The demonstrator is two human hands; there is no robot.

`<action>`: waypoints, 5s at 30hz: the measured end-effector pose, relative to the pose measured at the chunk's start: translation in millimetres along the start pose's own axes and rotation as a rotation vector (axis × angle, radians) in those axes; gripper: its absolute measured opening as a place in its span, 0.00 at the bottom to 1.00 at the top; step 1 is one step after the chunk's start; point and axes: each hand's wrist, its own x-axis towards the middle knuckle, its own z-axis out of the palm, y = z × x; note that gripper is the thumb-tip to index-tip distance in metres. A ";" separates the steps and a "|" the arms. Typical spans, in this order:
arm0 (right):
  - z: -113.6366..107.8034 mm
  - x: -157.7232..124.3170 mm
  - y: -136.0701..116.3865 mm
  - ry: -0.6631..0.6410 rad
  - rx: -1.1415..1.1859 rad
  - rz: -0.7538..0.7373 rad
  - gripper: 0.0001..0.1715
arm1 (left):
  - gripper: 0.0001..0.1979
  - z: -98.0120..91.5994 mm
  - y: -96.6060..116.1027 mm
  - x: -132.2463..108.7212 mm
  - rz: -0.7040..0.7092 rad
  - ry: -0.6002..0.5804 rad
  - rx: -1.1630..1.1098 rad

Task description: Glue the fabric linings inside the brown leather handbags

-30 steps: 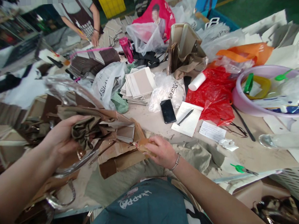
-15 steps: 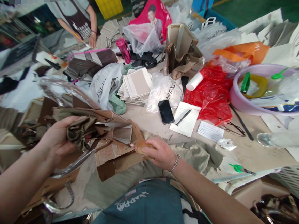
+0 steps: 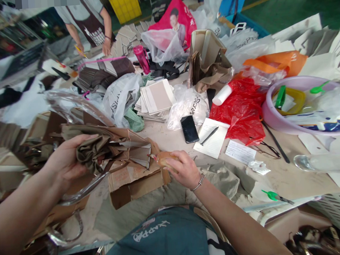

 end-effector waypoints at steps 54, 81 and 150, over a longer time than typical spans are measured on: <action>2.5 -16.4 -0.8 -0.067 0.066 -0.007 0.16 | 0.13 -4.7 -4.7 -3.3 0.054 0.135 0.016; -23.3 37.0 19.1 0.077 -0.037 -0.115 0.21 | 0.13 25.4 21.8 42.2 0.008 -0.094 -0.045; -9.2 56.0 59.9 0.208 0.150 0.073 0.16 | 0.14 32.2 28.3 60.7 0.058 0.059 0.121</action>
